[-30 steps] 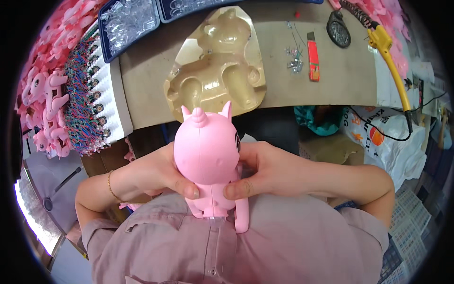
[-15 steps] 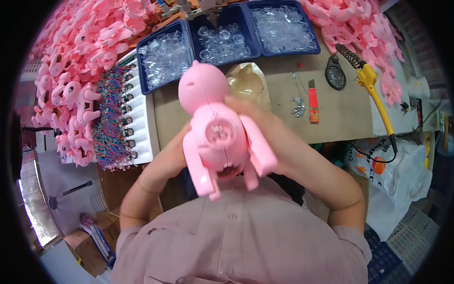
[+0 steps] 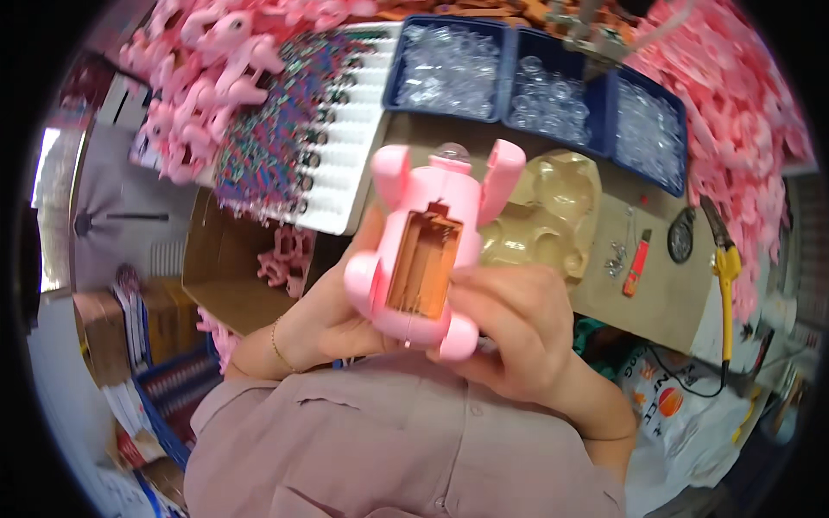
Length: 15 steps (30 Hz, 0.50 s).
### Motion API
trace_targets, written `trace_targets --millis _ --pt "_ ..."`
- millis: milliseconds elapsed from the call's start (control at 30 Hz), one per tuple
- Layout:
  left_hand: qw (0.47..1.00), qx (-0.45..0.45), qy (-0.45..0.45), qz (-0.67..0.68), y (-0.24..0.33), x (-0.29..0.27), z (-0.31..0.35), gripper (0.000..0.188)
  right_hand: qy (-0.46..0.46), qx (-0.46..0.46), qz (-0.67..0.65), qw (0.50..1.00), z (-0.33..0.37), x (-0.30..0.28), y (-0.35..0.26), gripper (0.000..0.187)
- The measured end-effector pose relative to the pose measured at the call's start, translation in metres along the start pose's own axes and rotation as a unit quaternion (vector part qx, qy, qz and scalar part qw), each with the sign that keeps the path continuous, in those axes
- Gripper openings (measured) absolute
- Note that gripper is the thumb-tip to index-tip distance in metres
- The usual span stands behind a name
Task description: Assembling electronic components, wiring, and shells of toy ponies in a factory setting.
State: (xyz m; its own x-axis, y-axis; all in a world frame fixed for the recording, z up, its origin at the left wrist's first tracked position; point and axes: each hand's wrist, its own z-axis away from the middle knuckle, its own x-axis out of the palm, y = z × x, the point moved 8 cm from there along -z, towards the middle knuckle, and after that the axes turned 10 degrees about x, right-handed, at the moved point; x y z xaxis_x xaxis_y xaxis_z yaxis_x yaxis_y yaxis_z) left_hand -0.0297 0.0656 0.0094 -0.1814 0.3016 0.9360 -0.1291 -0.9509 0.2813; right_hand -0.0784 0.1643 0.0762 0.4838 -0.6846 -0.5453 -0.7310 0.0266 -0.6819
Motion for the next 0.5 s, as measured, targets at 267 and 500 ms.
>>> trace_targets --millis 267,500 --pt "0.939 0.117 0.012 -0.322 0.034 -0.069 0.041 0.078 -0.073 0.091 -0.234 0.965 -0.018 0.026 0.002 0.025" --pt "0.863 0.159 0.056 -0.476 0.064 -0.071 0.063 0.054 -0.074 0.212 -0.237 0.945 -0.01 0.068 0.021 0.045"
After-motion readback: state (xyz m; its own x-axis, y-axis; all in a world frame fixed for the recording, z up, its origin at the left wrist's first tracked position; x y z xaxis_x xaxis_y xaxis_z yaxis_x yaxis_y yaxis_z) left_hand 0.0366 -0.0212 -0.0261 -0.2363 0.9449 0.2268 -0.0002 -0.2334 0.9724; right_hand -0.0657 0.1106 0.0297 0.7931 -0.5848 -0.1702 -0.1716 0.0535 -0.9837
